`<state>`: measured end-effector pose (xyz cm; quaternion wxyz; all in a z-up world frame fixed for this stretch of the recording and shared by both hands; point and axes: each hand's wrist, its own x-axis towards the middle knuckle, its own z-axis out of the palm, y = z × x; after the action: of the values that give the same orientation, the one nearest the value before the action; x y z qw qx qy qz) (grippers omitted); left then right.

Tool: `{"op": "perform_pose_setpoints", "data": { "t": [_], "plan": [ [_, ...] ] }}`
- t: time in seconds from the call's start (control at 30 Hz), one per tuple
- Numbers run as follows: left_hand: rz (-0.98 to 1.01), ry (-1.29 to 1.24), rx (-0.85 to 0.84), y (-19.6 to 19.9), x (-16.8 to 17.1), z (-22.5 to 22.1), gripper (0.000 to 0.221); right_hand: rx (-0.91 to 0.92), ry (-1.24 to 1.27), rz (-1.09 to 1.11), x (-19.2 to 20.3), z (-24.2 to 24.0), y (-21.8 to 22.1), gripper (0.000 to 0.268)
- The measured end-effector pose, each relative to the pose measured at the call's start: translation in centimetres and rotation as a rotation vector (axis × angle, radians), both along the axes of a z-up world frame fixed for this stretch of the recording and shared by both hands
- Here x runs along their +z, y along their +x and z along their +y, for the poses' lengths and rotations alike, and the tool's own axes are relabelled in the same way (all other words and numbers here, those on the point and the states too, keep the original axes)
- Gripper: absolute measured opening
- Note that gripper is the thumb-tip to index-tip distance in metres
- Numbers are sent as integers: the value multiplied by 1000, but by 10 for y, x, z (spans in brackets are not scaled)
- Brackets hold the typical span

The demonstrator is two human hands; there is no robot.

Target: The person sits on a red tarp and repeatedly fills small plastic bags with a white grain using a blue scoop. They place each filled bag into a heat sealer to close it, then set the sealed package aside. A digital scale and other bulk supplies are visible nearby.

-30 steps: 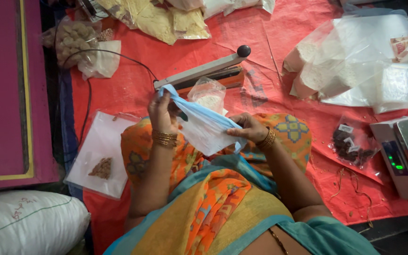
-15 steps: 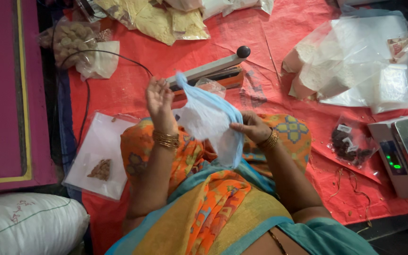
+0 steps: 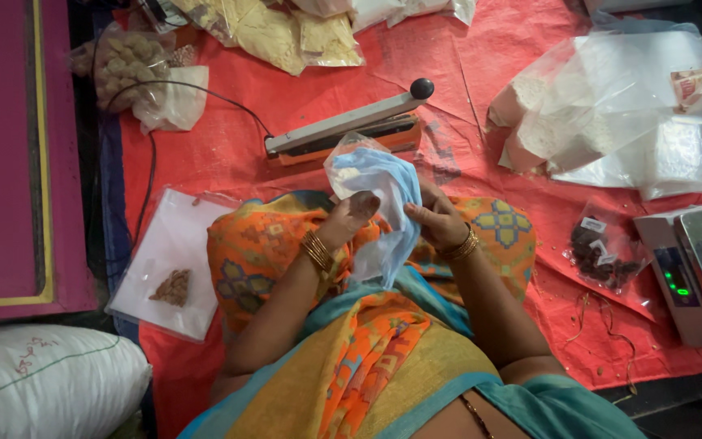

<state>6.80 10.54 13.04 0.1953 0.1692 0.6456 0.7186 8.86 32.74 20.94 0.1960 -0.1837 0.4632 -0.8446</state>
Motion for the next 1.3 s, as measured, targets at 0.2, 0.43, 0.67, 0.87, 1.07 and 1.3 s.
{"op": "perform_pose_setpoints", "data": {
  "t": [0.2,0.43,0.67,0.87,1.07,1.3],
  "plan": [
    [-436,648,75,22,14,13,37,57,-60,-113,-21,5,2,53],
    [-359,564,636,2,25,-1,18,-164,99,-169,-51,12,-12,24],
    [-80,492,903,-16,35,-22,18,-333,352,-156,-91,43,-25,10],
    [241,-434,789,-21,43,-26,30,-539,484,141,-71,46,-28,27],
    [555,-1184,-13,-12,58,-3,11,-679,659,550,13,18,3,58],
    [591,-1049,-338,19,93,17,12,-174,648,929,63,-16,25,81]
  ]
}}
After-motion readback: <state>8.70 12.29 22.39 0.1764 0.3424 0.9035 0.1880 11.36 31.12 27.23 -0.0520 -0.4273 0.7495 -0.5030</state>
